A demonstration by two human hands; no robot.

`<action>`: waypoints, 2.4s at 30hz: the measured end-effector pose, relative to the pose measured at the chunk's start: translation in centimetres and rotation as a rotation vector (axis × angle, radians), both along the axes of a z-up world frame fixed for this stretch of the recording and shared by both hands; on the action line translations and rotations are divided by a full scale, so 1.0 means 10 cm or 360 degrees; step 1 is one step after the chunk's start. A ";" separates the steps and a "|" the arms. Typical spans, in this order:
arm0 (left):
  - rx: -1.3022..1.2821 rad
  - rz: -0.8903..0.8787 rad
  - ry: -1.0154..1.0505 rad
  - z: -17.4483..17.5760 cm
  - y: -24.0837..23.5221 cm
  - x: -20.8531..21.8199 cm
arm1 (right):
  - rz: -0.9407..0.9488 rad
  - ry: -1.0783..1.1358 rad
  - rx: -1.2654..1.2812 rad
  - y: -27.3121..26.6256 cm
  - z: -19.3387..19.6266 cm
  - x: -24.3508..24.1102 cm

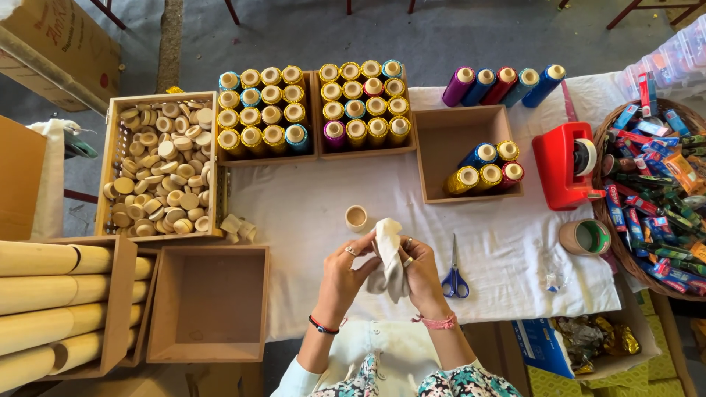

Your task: The person prepares and wraps cylindrical gift containers or candle tubes by hand. The person cleans the internal cardboard core, wraps a small decorative bottle with gold-foiled paper or shiny wrapping material, applies tape, handles wooden circle lids from a tray, and organizes thread spools on the worktable.

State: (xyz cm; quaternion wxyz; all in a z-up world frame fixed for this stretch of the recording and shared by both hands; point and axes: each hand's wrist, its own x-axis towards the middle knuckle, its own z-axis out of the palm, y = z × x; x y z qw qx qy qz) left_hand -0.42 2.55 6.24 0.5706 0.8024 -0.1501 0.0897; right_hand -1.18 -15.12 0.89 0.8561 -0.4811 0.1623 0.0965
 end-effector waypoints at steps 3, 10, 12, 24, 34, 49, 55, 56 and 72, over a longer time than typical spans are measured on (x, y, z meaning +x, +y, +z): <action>-0.0191 -0.0001 0.0185 -0.10 -0.02 0.00 | -0.0039 -0.0026 -0.0174 -0.01 -0.01 -0.02; -0.0539 0.0035 0.0291 -0.16 -0.07 -0.02 | 0.0131 -0.0345 -0.0399 -0.01 0.16 -0.04; -0.0687 0.0036 0.0416 -0.31 -0.07 -0.03 | 0.0111 -0.0340 -0.0361 0.08 0.30 -0.04; -0.1481 -0.0077 0.0882 -0.29 -0.07 0.00 | 0.0005 -0.0665 -0.1463 0.26 0.22 -0.08; -0.1372 0.0218 0.0852 -1.05 -0.26 -0.13 | -0.0325 -0.0605 -0.0946 0.37 0.20 -0.07; -0.0612 0.0670 0.0402 -1.00 0.11 0.21 | 0.0049 -0.0872 -0.1799 0.03 -0.15 -0.34; 0.0481 0.0556 0.0278 -2.13 0.25 -0.02 | 0.0099 -0.0496 -0.1886 -0.28 -0.23 -0.48; 0.0691 0.0466 0.0204 -2.31 0.25 -0.11 | 0.0195 -0.0399 -0.1961 -0.32 -0.27 -0.51; 0.0989 0.0908 0.0541 -1.93 0.69 -1.71 | 0.0466 -0.0715 -0.2093 -0.67 -0.93 -0.40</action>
